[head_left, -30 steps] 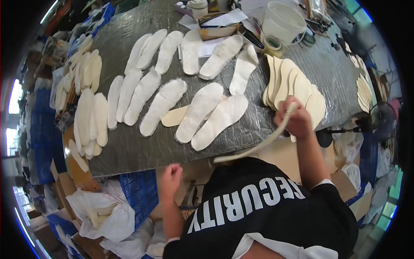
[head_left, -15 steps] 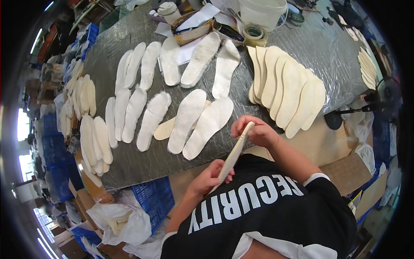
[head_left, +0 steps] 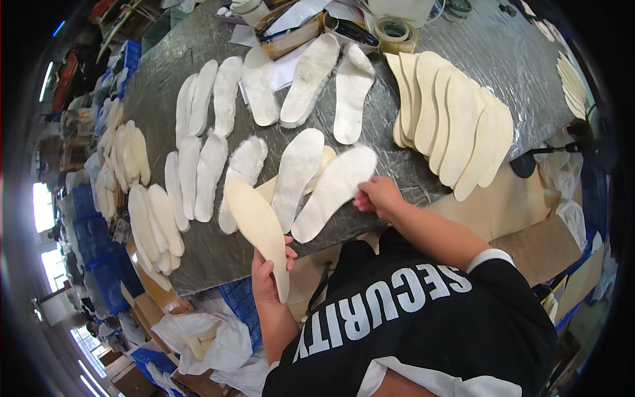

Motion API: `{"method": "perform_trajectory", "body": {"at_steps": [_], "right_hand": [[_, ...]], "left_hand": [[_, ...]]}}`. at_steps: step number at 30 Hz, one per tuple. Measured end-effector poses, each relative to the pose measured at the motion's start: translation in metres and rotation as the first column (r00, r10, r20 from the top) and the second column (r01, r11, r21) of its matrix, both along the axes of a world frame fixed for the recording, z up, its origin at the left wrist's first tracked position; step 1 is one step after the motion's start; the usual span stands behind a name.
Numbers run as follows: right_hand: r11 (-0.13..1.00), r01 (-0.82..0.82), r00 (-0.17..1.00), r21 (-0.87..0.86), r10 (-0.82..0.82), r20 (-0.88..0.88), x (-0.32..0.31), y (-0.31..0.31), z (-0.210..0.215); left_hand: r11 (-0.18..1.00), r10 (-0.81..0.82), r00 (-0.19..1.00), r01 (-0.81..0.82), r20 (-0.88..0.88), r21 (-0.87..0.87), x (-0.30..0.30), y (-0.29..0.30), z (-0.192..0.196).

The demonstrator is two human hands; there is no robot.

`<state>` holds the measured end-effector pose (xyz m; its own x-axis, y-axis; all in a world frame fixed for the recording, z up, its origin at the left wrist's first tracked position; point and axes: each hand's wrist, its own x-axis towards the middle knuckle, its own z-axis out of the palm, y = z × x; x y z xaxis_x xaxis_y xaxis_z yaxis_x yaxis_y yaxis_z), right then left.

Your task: The worker matches and layers foam insoles with furry lining material for shoe manufacturing.

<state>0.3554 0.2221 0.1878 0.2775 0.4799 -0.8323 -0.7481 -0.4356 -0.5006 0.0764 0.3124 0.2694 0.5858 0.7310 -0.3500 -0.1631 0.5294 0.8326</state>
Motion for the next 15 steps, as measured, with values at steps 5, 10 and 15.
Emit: {"method": "perform_trajectory", "body": {"at_steps": [5, 10, 15], "right_hand": [[0.991, -0.076, 0.997, -0.109, 0.073, -0.032, -0.010, -0.058, 0.015], [0.992, 0.086, 0.985, -0.097, -0.099, -0.143, -0.021, -0.068, 0.010], [0.946, 0.320, 0.937, -0.044, -0.323, -0.130, -0.039, -0.064, 0.011]], "left_hand": [[0.988, -0.128, 0.991, 0.123, -0.046, -0.095, -0.010, 0.024, -0.006], [0.962, -0.271, 0.949, 0.272, -0.160, -0.018, 0.007, 0.038, -0.010], [0.885, -0.419, 0.845, 0.462, -0.332, 0.059, 0.032, 0.035, -0.004]]}}
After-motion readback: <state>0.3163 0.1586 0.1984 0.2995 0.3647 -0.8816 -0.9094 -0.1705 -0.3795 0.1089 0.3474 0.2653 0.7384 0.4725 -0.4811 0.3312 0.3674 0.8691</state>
